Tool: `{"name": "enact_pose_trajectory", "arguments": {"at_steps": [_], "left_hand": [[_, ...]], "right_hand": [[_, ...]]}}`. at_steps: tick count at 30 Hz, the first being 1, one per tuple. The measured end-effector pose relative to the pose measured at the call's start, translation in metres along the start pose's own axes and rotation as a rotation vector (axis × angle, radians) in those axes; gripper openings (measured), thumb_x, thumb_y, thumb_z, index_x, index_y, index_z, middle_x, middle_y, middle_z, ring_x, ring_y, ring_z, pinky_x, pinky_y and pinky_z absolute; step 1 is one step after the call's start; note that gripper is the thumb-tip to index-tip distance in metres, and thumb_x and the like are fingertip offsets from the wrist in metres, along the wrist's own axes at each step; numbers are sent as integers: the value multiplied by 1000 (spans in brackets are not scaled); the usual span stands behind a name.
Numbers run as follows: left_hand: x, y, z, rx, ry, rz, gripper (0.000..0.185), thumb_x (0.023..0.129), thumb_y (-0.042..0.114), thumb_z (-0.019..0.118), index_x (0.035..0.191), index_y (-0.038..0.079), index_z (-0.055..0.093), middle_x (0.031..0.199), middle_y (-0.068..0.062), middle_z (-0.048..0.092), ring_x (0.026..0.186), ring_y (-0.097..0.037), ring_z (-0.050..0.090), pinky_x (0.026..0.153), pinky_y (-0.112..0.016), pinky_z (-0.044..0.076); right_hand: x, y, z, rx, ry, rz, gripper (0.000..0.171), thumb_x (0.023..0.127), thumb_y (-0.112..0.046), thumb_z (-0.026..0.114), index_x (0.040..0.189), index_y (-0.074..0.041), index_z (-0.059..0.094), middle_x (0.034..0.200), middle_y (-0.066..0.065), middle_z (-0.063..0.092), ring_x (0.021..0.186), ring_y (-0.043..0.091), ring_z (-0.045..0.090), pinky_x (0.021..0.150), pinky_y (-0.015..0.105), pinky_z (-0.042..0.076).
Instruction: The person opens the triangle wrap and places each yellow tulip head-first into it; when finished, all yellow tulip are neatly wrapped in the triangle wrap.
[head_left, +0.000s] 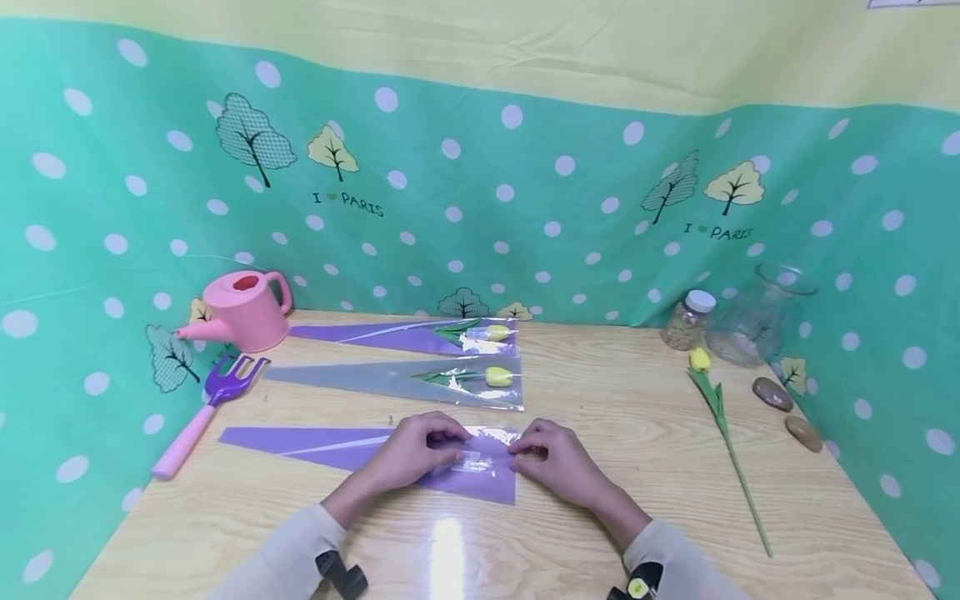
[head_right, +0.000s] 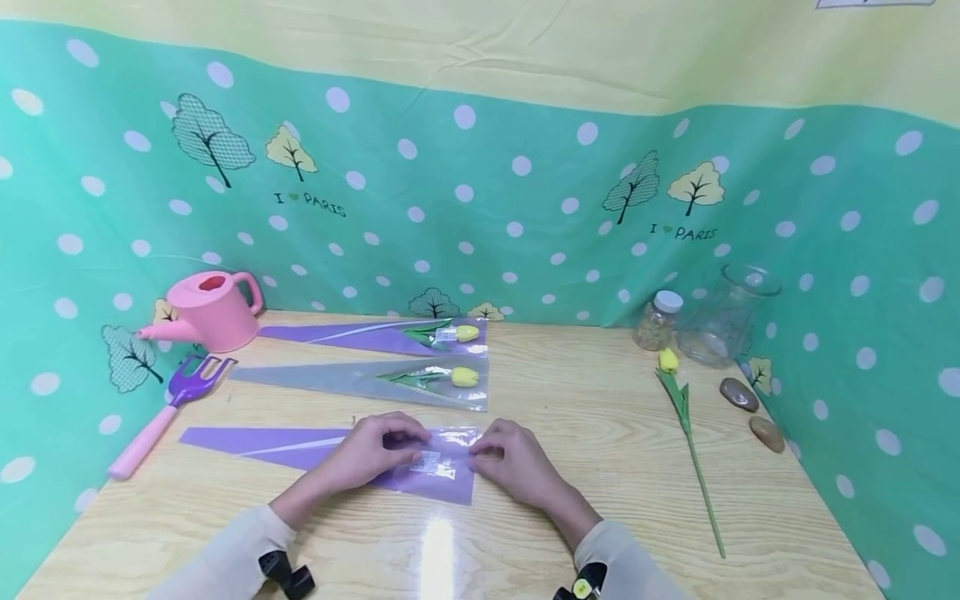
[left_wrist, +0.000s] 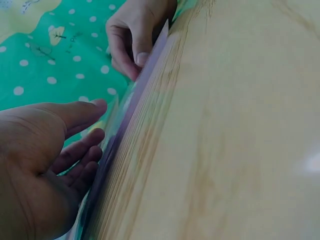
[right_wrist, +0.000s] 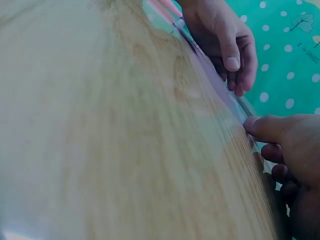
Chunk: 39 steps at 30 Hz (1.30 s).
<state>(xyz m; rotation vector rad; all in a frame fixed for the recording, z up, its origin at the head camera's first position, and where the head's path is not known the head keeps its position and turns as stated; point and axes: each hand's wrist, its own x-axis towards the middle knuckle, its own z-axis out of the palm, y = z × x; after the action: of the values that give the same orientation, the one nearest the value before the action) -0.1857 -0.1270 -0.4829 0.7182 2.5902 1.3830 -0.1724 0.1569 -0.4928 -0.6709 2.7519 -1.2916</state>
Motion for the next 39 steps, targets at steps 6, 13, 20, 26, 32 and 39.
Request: {"name": "enact_pose_trajectory", "arguments": {"at_steps": [6, 13, 20, 26, 32, 39], "left_hand": [[1, -1, 2, 10, 12, 13, 22, 87, 15, 82, 110, 16, 79, 110, 5, 76, 99, -12, 68, 90, -25, 56], [0, -5, 5, 27, 19, 6, 22, 88, 20, 82, 110, 21, 79, 113, 8, 75, 106, -13, 69, 95, -26, 56], [3, -4, 9, 28, 52, 14, 25, 88, 25, 83, 112, 24, 78, 113, 8, 75, 105, -13, 68, 95, -28, 56], [7, -5, 13, 32, 106, 13, 27, 86, 27, 84, 112, 24, 78, 111, 9, 75, 104, -13, 69, 95, -29, 55], [7, -4, 12, -3, 152, -30, 27, 83, 24, 86, 109, 23, 79, 109, 8, 76, 105, -14, 70, 97, -31, 55], [8, -5, 12, -8, 168, -48, 22, 83, 19, 85, 104, 21, 80, 106, 7, 78, 103, -14, 71, 97, -29, 56]], "right_hand": [[-1, 0, 2, -17, 35, -62, 10, 86, -13, 83, 95, -18, 82, 92, -11, 69, 84, 3, 60, 75, 21, 54], [0, -4, -1, -4, 77, -77, 8, 88, -7, 79, 93, -13, 80, 90, -8, 69, 80, 2, 58, 71, 20, 54], [6, -13, -10, -43, 125, -93, 9, 88, -4, 78, 91, -13, 77, 89, -9, 64, 77, 5, 55, 66, 19, 52], [10, -19, -18, -114, 141, -157, 14, 87, -2, 78, 89, -15, 75, 91, -9, 62, 78, 10, 55, 66, 21, 51], [12, -21, -21, -94, 146, -177, 11, 88, -3, 78, 91, -13, 75, 90, -7, 63, 76, 11, 56, 63, 20, 51], [15, -14, -21, 48, 127, -122, 4, 92, -9, 77, 95, -11, 76, 88, -5, 65, 74, 8, 57, 61, 19, 51]]}}
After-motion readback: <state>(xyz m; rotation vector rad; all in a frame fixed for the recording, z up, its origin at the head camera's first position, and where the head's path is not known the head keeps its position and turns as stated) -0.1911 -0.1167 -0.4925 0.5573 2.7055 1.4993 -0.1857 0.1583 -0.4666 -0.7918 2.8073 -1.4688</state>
